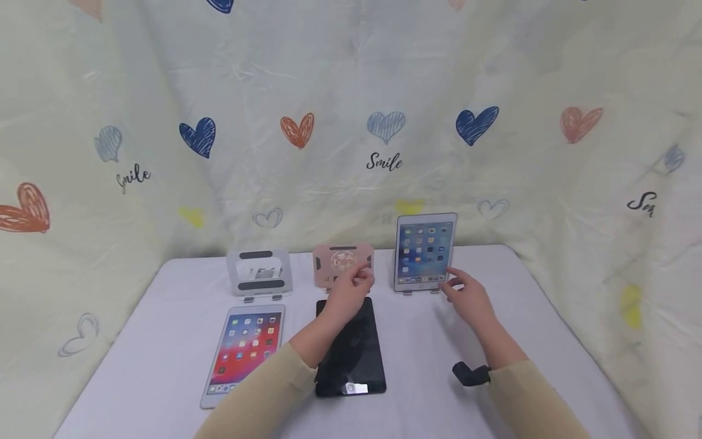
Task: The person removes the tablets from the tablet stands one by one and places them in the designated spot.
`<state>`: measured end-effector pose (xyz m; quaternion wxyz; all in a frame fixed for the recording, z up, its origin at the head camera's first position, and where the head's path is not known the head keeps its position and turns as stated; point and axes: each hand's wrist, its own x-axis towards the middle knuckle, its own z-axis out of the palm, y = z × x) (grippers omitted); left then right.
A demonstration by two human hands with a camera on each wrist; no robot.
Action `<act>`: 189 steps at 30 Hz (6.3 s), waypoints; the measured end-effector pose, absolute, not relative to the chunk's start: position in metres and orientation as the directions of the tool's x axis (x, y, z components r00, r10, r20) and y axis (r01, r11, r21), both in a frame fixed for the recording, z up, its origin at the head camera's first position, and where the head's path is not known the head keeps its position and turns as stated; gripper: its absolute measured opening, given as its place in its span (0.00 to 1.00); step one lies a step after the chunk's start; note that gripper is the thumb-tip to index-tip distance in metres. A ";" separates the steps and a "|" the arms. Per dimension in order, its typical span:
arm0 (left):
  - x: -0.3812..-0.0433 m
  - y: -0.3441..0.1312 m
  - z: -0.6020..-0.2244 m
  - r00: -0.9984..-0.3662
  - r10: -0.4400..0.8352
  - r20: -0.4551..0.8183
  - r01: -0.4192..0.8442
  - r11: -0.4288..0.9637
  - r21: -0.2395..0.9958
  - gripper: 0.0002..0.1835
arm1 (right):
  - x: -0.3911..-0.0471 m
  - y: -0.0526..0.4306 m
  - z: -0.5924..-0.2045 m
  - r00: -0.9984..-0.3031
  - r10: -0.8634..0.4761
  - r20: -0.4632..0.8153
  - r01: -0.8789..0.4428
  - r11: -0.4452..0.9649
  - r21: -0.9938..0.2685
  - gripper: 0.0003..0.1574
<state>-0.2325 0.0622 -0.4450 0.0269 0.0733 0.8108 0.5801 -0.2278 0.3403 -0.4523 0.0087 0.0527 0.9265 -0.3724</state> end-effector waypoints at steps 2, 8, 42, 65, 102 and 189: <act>-0.236 0.068 -0.448 -0.989 0.137 0.045 0.087 0.313 0.946 0.23 | -0.231 0.343 -0.450 -0.994 0.098 -0.041 0.099 0.711 -0.696 0.40; -0.246 0.090 -0.454 -0.991 0.118 0.066 0.101 0.320 0.942 0.24 | -0.240 0.350 -0.443 -0.991 0.131 -0.014 0.101 0.687 -0.719 0.38; -0.287 0.118 -0.445 -0.980 0.200 -0.003 0.083 0.416 0.905 0.29 | -0.284 0.350 -0.437 -0.978 0.209 0.004 0.118 0.570 -0.813 0.45; -0.291 0.120 -0.459 -0.963 0.129 0.239 0.271 0.425 0.864 0.21 | -0.279 0.361 -0.461 -0.947 0.231 0.221 -0.045 0.588 -0.808 0.30; -0.284 0.131 -0.468 -0.947 -0.068 0.313 0.271 0.349 0.897 0.13 | -0.269 0.356 -0.459 -0.914 0.316 0.254 -0.090 0.452 -0.887 0.26; -0.221 0.106 -0.494 -0.853 0.516 -0.076 0.194 0.451 0.871 0.49 | -0.189 0.398 -0.450 -0.983 -0.033 -0.179 0.123 0.604 -0.787 0.44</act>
